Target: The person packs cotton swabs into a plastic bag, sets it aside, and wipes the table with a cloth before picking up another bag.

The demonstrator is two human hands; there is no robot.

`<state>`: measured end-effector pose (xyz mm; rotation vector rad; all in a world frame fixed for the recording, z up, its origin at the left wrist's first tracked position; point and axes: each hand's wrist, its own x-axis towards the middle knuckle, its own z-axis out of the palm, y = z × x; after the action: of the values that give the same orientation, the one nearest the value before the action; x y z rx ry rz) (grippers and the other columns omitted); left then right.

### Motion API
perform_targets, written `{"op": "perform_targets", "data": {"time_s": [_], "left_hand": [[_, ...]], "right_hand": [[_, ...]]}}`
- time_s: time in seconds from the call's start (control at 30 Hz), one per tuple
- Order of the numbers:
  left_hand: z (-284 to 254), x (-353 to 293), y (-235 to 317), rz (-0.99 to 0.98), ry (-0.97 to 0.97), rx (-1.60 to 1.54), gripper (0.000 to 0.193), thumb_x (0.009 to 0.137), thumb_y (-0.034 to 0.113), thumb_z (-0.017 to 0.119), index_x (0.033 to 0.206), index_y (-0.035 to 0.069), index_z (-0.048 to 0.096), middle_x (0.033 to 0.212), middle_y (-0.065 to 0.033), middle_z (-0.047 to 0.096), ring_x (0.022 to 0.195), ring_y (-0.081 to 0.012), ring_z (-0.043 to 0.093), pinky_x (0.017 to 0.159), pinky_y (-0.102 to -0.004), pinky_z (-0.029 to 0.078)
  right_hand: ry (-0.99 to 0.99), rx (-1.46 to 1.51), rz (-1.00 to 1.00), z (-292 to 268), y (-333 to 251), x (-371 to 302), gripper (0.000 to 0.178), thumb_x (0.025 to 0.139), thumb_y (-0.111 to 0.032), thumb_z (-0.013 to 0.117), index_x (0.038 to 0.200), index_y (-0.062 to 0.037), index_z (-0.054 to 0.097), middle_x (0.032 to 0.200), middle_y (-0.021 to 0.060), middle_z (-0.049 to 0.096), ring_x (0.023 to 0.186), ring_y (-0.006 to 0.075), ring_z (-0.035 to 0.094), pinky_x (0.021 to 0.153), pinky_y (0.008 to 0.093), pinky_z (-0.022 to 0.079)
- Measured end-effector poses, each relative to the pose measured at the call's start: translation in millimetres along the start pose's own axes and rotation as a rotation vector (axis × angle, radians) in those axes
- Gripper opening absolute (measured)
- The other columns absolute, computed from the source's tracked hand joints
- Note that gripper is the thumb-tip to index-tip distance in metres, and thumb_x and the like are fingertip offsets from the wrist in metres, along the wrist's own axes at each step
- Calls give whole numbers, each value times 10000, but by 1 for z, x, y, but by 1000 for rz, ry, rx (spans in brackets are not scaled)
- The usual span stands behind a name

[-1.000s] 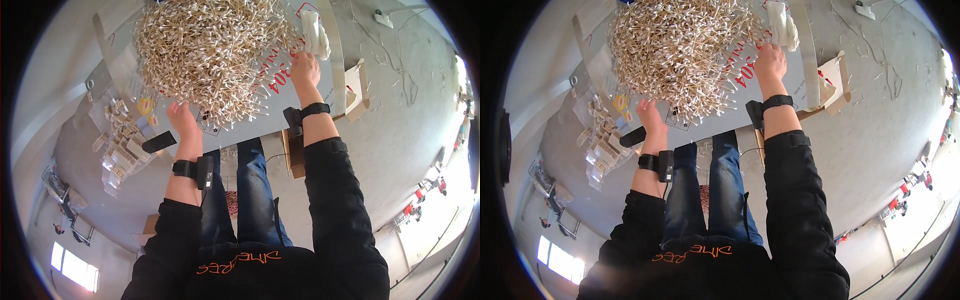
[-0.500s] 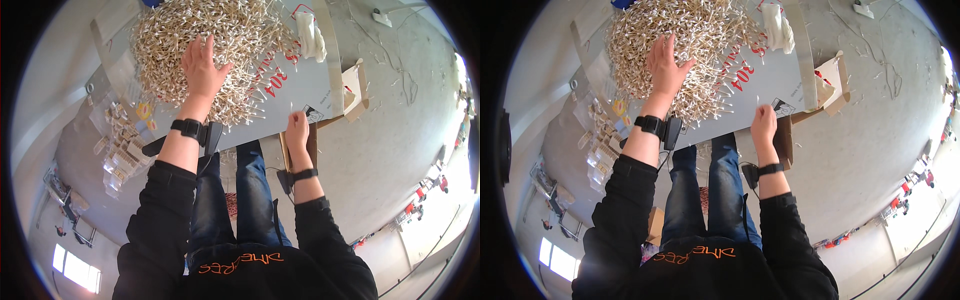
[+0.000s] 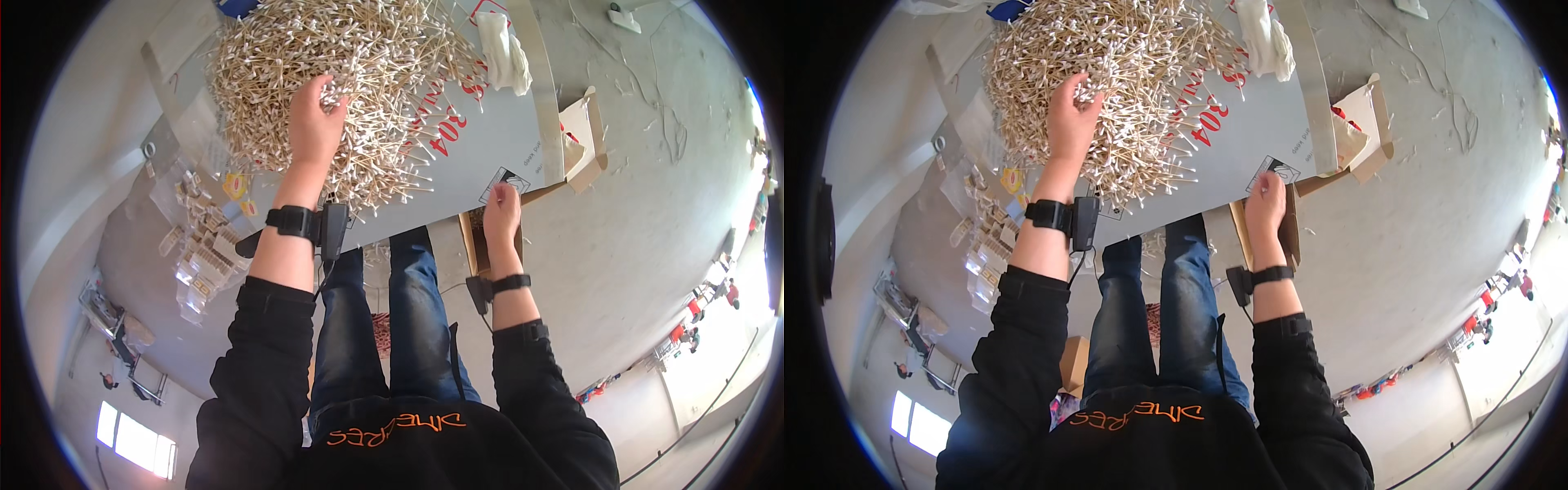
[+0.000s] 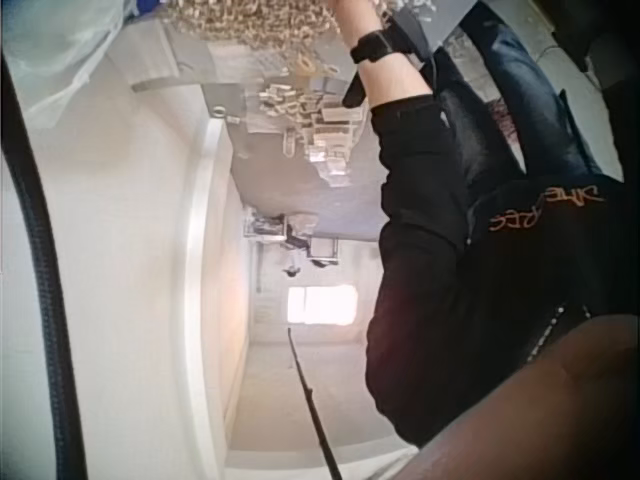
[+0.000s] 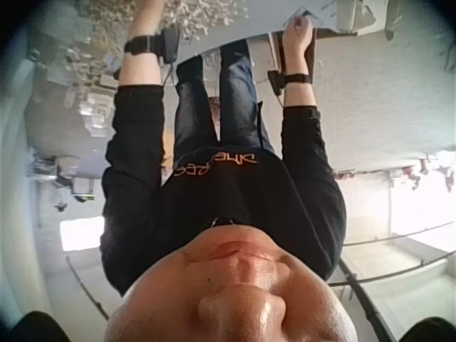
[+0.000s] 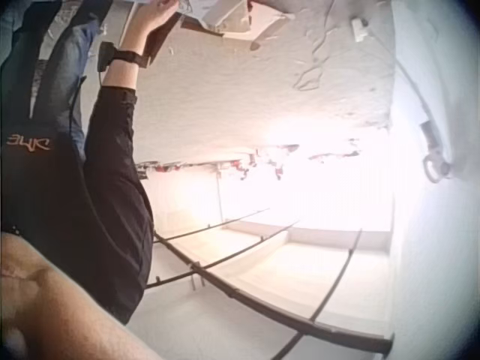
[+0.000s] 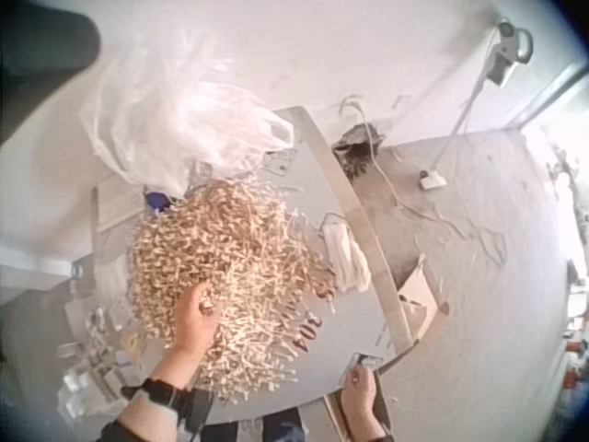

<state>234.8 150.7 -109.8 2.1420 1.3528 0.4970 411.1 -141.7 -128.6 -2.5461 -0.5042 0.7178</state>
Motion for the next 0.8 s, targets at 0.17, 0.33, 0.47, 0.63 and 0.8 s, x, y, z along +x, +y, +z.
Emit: {"op": "perform_targets", "data": {"time_s": [0.17,0.33,0.47,0.63,0.8], "left_hand": [[-19,-11,4,-183,49,-212,247,765,104,678,997,70,600,895,-51,609,754,-133,581,654,-261,465],[-45,-21,-13,-570,141,-685,220,784,70,661,997,50,610,814,24,563,678,-63,500,612,-204,419],[-55,-29,-35,-738,189,-629,285,784,58,649,1062,47,590,899,11,551,721,-51,468,648,-194,399],[-52,-42,-75,-520,127,-33,474,778,193,668,1196,26,519,1197,-129,500,1041,-228,504,896,-334,396],[-26,-42,-56,-602,11,-259,627,797,367,627,1287,22,442,1307,-185,407,1215,-305,384,1022,-396,290]], "right_hand": [[-84,178,-235,30,-73,50,146,819,-71,560,962,-46,562,878,106,575,858,267,564,756,344,464],[58,36,-437,49,-132,86,300,766,-43,567,1063,-71,535,1073,132,530,1023,317,499,881,392,415],[195,-128,-508,48,-156,123,454,724,-13,569,1164,-94,492,1186,138,477,1117,331,436,942,388,383],[-31,-327,-466,53,-177,140,675,670,-42,619,1301,-160,411,1228,125,451,1167,328,422,960,376,390],[-190,-84,-403,85,-182,126,700,654,-24,620,1286,-267,445,1173,141,469,1052,336,518,883,380,461]]}}
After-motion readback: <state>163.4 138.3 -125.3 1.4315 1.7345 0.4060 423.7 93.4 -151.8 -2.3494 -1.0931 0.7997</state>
